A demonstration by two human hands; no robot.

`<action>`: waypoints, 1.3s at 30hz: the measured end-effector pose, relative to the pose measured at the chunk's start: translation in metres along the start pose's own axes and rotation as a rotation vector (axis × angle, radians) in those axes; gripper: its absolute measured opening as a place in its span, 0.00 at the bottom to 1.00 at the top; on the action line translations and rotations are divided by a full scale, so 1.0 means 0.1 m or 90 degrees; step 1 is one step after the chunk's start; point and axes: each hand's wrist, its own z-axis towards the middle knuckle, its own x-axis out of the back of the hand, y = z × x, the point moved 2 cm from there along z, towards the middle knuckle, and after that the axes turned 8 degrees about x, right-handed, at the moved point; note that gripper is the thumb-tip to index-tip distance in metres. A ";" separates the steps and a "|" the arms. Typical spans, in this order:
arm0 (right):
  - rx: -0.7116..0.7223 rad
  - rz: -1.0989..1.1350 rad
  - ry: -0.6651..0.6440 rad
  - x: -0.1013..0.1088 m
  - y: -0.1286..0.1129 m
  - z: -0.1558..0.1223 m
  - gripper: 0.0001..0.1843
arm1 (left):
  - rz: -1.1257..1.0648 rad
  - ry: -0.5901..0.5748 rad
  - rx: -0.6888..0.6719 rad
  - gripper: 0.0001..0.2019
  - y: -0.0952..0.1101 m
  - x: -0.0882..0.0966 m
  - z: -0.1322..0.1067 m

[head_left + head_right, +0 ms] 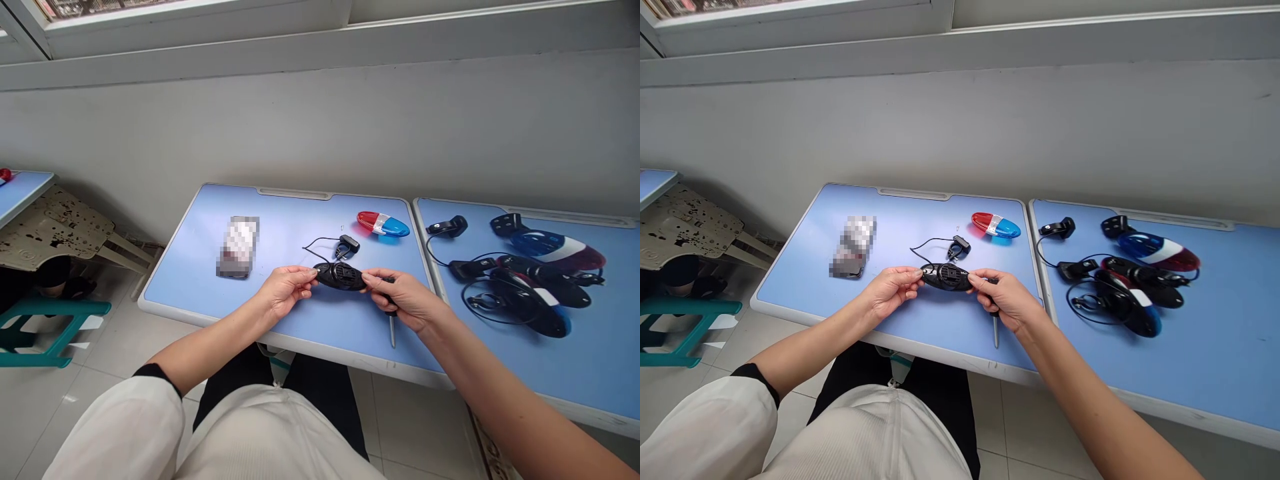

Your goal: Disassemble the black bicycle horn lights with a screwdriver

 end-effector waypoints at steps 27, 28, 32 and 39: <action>0.669 -0.796 0.025 -0.69 -0.46 -0.20 0.15 | -0.031 0.048 -0.042 0.08 -0.11 -0.01 0.00; 0.690 -0.745 0.044 -0.62 -0.53 -0.17 0.13 | -0.020 0.050 -0.039 0.08 -0.10 -0.01 0.00; 0.553 -0.758 0.142 -0.31 -0.82 0.24 0.07 | 0.044 0.070 -0.032 0.07 -0.08 0.02 -0.01; 0.240 -0.957 0.130 -0.13 -0.84 0.94 0.14 | 0.195 0.076 -0.060 0.12 -0.06 0.11 -0.05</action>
